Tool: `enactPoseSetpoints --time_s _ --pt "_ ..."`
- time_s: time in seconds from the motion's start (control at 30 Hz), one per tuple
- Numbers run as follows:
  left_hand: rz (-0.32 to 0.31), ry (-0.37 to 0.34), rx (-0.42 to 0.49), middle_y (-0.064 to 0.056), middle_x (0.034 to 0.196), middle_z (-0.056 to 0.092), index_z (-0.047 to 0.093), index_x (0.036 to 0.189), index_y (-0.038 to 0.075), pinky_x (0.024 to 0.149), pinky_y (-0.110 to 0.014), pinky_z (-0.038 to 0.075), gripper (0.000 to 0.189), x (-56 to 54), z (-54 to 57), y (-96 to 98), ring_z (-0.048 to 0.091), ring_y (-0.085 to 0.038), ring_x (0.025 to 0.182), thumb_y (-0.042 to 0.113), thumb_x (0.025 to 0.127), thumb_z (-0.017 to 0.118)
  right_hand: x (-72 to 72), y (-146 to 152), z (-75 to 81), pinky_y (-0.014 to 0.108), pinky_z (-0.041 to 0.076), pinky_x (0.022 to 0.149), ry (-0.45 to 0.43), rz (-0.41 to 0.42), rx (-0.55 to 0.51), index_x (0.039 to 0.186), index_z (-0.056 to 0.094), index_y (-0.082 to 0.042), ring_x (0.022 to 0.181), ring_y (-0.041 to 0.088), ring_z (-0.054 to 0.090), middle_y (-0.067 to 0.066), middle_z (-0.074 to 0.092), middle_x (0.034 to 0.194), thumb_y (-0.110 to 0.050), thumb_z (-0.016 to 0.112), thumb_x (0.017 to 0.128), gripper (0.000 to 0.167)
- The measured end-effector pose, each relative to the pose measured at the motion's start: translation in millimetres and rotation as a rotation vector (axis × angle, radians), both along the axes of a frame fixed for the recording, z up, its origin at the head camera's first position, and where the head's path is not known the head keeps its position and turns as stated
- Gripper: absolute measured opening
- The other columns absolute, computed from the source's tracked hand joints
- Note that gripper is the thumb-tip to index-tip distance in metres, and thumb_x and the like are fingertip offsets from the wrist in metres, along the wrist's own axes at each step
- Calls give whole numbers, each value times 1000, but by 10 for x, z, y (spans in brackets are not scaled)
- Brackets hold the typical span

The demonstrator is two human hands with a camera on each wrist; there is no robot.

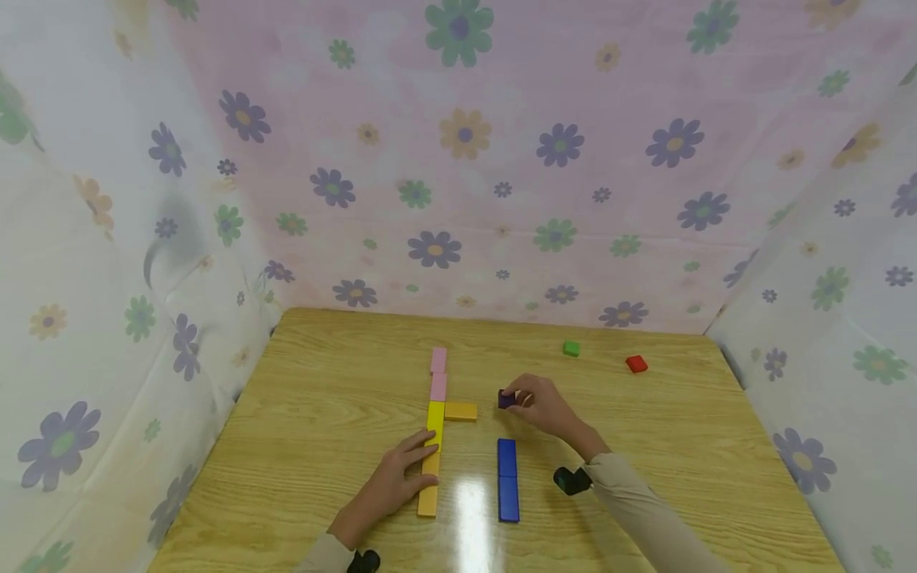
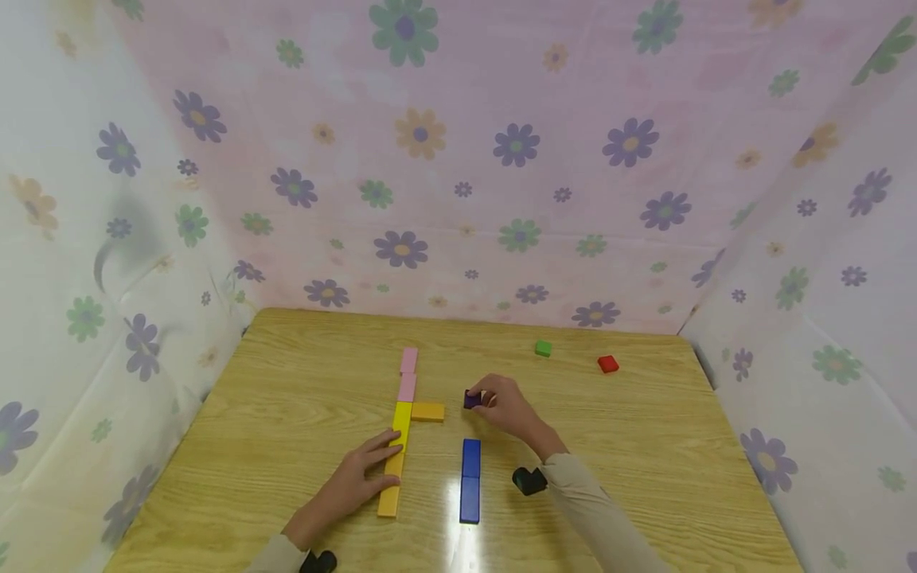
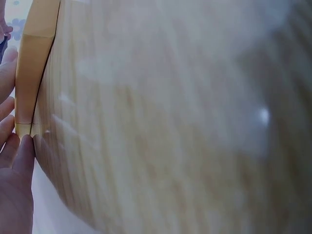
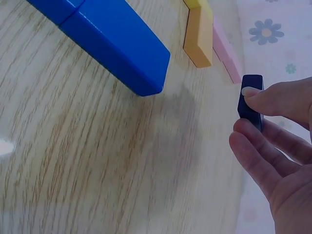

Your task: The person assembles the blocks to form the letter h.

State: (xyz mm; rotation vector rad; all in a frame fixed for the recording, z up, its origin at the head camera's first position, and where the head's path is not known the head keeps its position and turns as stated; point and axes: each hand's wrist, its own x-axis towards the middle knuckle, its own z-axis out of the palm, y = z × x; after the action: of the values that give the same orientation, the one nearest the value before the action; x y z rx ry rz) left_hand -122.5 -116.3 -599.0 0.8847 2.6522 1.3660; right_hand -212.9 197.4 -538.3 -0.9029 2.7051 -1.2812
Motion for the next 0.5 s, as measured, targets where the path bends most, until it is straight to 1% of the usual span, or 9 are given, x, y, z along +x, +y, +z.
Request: enactPoseSetpoints --time_s 0.13,0.37,0.5 --pt "4 2 3 -11 143 43 58 127 -1 99 -49 42 51 -5 11 2 37 -34 132 27 86 69 -2 -56 -15 25 55 64 -14 12 1 100 70 -2 76 19 63 10 63 100 3 73 80 21" --pt "11 -3 1 -11 143 43 59 127 -1 99 -50 41 51 6 18 3 38 -34 132 27 85 70 28 -142 -46 24 54 64 -72 12 10 102 69 0 77 21 62 11 63 99 5 72 80 23" --pt "5 17 -1 -12 143 43 59 127 -2 98 -50 42 51 8 26 9 38 -36 131 26 85 70 33 -177 -80 25 55 63 -62 27 0 101 69 1 76 21 62 12 64 96 6 71 79 22"
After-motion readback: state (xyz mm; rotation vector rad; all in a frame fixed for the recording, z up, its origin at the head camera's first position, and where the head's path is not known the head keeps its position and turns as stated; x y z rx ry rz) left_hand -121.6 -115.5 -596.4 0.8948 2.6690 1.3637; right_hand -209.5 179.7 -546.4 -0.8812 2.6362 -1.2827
